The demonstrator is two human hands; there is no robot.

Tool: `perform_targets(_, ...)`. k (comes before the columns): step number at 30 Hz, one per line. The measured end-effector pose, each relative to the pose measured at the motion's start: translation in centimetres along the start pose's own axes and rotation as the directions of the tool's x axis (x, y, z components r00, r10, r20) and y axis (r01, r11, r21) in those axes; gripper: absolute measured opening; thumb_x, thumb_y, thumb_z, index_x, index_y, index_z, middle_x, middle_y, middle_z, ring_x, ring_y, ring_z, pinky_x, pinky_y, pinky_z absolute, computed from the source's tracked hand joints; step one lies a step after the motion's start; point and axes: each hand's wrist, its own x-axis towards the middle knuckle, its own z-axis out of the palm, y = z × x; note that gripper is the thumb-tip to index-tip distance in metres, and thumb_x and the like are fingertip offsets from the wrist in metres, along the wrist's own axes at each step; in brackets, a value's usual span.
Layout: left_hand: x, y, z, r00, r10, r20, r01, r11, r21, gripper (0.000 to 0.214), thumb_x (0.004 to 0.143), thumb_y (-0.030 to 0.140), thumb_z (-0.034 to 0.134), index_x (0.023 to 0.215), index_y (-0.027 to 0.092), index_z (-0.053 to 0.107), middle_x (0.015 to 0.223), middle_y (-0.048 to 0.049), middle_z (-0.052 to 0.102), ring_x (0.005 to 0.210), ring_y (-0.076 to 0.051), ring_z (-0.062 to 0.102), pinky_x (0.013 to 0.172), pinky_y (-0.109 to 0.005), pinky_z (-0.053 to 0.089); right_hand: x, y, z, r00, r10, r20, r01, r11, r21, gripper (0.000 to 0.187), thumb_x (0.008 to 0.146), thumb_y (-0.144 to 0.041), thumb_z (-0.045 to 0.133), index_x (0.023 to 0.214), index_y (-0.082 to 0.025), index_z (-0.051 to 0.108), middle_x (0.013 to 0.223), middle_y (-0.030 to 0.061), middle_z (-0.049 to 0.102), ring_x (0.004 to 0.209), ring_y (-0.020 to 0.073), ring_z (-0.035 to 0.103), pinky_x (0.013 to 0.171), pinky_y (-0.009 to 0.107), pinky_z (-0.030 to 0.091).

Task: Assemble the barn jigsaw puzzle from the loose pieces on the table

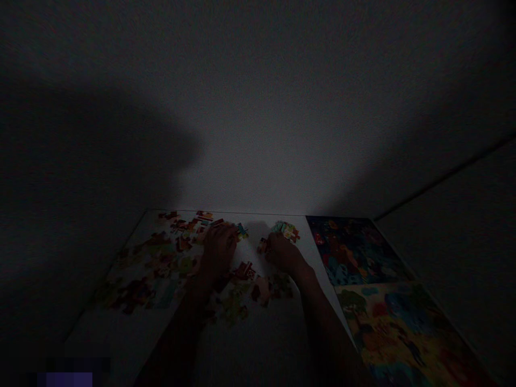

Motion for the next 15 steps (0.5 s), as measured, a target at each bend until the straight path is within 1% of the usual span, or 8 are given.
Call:
perform_targets(4,-0.05,0.33,-0.18,1.000,-0.011,-0.010,0.011,1.000,0.003,0.025,0.089,0.021,0.052,0.109,0.021,0.067,0.116,-0.0067,0.069,0.114,-0.026,0.056,0.106,-0.047,0.041,0.16,0.20,-0.05,1.000,-0.012,-0.026,0.013,0.999,0.042,0.035,0.083,-0.015,0.056,0.118,-0.016,0.054,0.115,0.0143,0.066,0.104,0.0238,0.063,0.074,0.028,0.042)
perform_targets(7,-0.03,0.55,-0.30,1.000,-0.019,0.002,0.019,1.000,0.010,0.025,0.089,0.020,0.052,0.108,0.020,0.067,0.116,-0.0065,0.069,0.114,-0.025,0.056,0.106,-0.046,0.041,0.24,0.16,0.09,0.999,-0.010,-0.046,0.011,1.000,0.010,0.038,0.083,-0.017,0.057,0.121,-0.013,0.054,0.117,0.0173,0.065,0.107,0.0257,0.061,0.078,0.029,0.043)
perform_targets(9,-0.02,0.59,-0.34,1.000,-0.019,0.011,0.019,1.000,0.013,0.024,0.089,0.021,0.052,0.108,0.019,0.068,0.115,-0.0073,0.070,0.113,-0.025,0.057,0.107,-0.046,0.041,0.26,0.16,0.16,0.999,0.005,-0.032,-0.005,1.000,-0.013,0.037,0.083,-0.019,0.059,0.118,-0.009,0.055,0.119,0.0201,0.063,0.109,0.0278,0.060,0.079,0.031,0.043)
perform_targets(12,-0.05,0.51,-0.34,1.000,-0.018,0.025,0.017,1.000,0.018,0.026,0.089,0.021,0.051,0.109,0.019,0.067,0.117,-0.0078,0.069,0.115,-0.025,0.056,0.109,-0.047,0.039,0.31,0.35,0.20,1.000,0.014,0.014,-0.014,1.000,-0.007,0.038,0.082,-0.024,0.064,0.115,-0.008,0.056,0.120,0.0212,0.062,0.107,0.0283,0.060,0.078,0.032,0.043)
perform_targets(15,-0.05,0.40,-0.32,0.998,-0.039,0.047,0.038,0.999,0.017,0.028,0.087,0.020,0.051,0.110,0.022,0.067,0.119,-0.0065,0.068,0.118,-0.025,0.055,0.110,-0.049,0.037,0.38,0.87,0.25,0.999,-0.035,0.022,0.035,0.999,0.022,0.040,0.077,-0.024,0.070,0.111,-0.009,0.056,0.119,0.0202,0.061,0.105,0.0266,0.059,0.078,0.030,0.042)
